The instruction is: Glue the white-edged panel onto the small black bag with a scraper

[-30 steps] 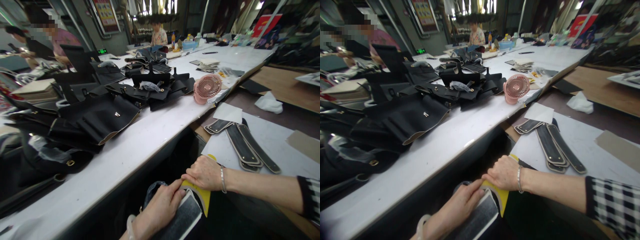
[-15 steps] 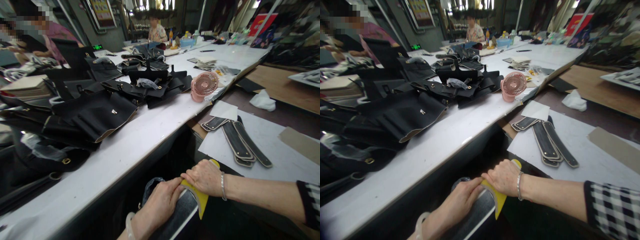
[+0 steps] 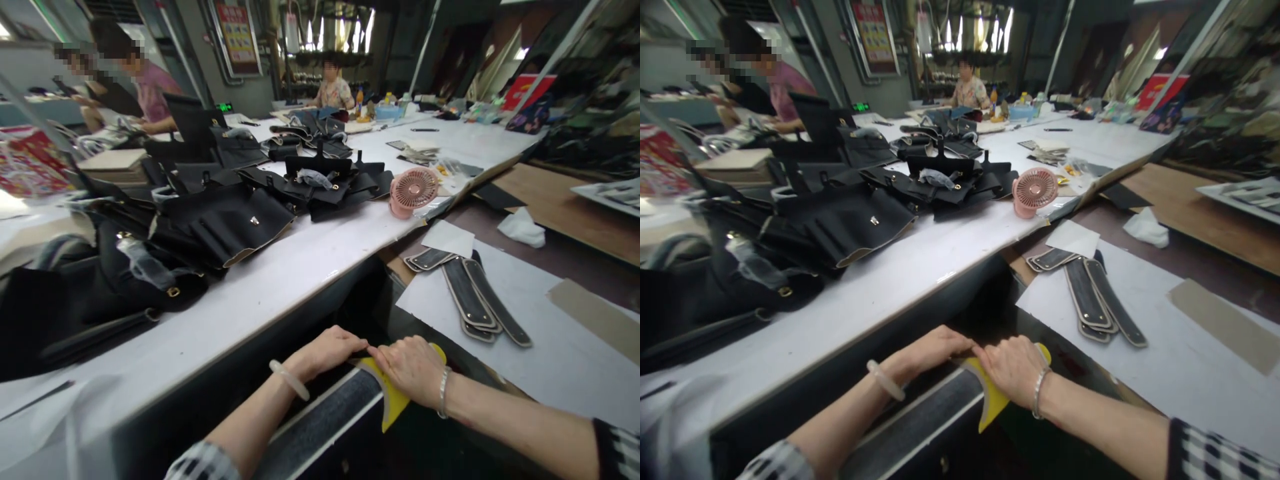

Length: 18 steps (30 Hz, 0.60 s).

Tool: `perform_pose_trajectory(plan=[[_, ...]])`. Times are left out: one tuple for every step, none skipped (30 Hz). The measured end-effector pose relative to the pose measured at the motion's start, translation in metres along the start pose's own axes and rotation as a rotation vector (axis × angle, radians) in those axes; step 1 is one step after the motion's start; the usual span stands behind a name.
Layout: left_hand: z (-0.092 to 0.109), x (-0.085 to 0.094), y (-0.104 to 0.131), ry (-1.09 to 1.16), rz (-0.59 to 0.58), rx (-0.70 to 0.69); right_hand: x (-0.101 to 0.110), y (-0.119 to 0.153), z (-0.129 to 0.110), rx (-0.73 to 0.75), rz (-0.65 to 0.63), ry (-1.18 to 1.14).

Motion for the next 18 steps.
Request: perform_pose_trajectory(plan=[[-0.001, 0.000, -0.003, 0.025, -0.001, 0.004, -0.001, 0.002, 0.001, -0.004, 0.003, 0.007], [-0.001, 0.000, -0.006, 0.050, -0.005, 0.004, -0.002, 0.004, 0.001, -0.009, 0.007, 0.011], [-0.001, -0.001, -0.007, 0.073, -0.010, 0.000, -0.003, 0.006, 0.002, -0.013, 0.010, 0.014], [-0.001, -0.002, -0.008, 0.091, -0.016, -0.007, -0.004, 0.007, 0.002, -0.015, 0.013, 0.013], [-0.001, -0.003, -0.008, 0.101, -0.020, -0.014, -0.005, 0.008, 0.002, -0.015, 0.016, 0.008], [-0.001, -0.004, -0.007, 0.103, -0.020, -0.021, -0.005, 0.008, 0.002, -0.013, 0.017, -0.001], [-0.001, -0.004, -0.006, 0.097, -0.018, -0.026, -0.006, 0.007, 0.002, -0.010, 0.017, -0.014], [-0.002, -0.005, -0.005, 0.087, -0.014, -0.030, -0.008, 0.007, 0.003, -0.005, 0.013, -0.033], [-0.002, -0.004, -0.003, 0.072, -0.009, -0.034, -0.009, 0.006, 0.005, 0.003, 0.007, -0.057], [-0.003, -0.004, -0.002, 0.055, -0.004, -0.039, -0.011, 0.005, 0.008, 0.011, -0.001, -0.085], [-0.002, -0.004, 0.000, 0.037, 0.001, -0.044, -0.012, 0.004, 0.012, 0.020, -0.010, -0.116], [-0.001, -0.003, 0.001, 0.017, 0.005, -0.050, -0.014, 0.004, 0.017, 0.028, -0.019, -0.149], [0.001, -0.003, 0.002, -0.003, 0.009, -0.055, -0.016, 0.004, 0.023, 0.035, -0.030, -0.180], [0.003, -0.003, 0.003, -0.022, 0.010, -0.059, -0.018, 0.004, 0.029, 0.042, -0.041, -0.208], [0.006, -0.002, 0.004, -0.041, 0.009, -0.061, -0.019, 0.004, 0.036, 0.042, -0.050, -0.238], [0.009, -0.002, 0.005, -0.059, 0.006, -0.060, -0.020, 0.005, 0.042, 0.035, -0.058, -0.276], [0.011, -0.002, 0.005, -0.080, 0.003, -0.057, -0.021, 0.005, 0.047, 0.017, -0.066, -0.317], [0.014, -0.002, 0.006, -0.100, 0.003, -0.052, -0.021, 0.004, 0.050, -0.012, -0.072, -0.357]])
Point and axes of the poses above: each hand's wrist, its own y-axis away from the middle knuckle, its own x-axis out of the back of the hand, z = x × y, the point moved 3 cm from there along -y, towards the middle knuckle, and after that the axes turned 12 degrees about -x, right-handed, at the moved point
